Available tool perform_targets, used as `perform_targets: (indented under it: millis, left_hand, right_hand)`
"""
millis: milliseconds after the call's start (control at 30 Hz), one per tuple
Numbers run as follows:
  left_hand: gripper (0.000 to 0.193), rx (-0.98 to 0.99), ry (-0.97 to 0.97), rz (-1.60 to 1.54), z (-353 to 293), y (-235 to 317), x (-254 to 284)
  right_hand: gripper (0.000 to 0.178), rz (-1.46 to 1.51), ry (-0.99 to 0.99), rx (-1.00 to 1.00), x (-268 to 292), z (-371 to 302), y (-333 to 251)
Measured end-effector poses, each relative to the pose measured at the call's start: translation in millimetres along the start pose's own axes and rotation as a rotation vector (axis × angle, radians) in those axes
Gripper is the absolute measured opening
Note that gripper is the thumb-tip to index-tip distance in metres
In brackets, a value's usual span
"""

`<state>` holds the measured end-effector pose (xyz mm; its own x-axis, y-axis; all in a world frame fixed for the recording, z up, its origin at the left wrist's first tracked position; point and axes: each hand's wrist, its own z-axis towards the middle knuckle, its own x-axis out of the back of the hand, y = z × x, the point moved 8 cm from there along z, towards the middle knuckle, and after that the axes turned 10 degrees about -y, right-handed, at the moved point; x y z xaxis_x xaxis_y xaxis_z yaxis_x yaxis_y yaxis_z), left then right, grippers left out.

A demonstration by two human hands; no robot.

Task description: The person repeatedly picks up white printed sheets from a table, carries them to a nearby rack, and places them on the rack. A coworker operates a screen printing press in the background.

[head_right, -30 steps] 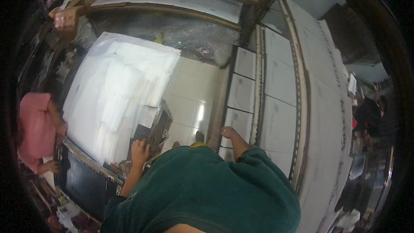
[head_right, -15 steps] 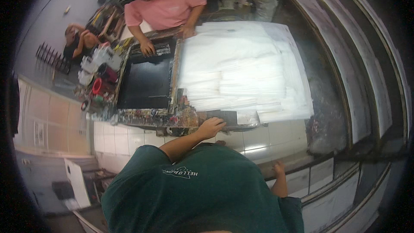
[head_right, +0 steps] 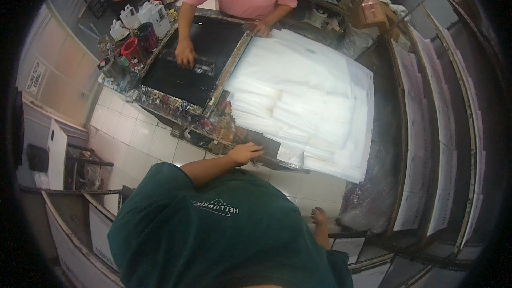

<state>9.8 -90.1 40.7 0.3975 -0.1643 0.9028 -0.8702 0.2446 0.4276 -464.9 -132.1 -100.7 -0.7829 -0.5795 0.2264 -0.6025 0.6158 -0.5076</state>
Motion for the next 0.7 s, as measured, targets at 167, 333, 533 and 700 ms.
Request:
perform_targets:
  millis: [167,333,533,700]
  left_hand:
    - [0.045,-0.033,-0.005,0.016,0,-6,-8]
    - [0.044,-0.124,0.05,0.045,-3,-11,-15]
    - [0.043,-0.128,0.08,0.026,-5,-8,-9]
    - [0.044,-0.152,0.074,0.05,-6,-1,1]
  right_hand:
    - [0.047,-0.09,0.086,-0.038,15,0,-24]
    - [0.044,0.007,0.102,-0.037,16,-7,-15]
    - [0.048,-0.234,0.005,-0.026,-19,-61,-26]
    - [0.054,-0.113,-0.047,-0.107,-44,-93,-21]
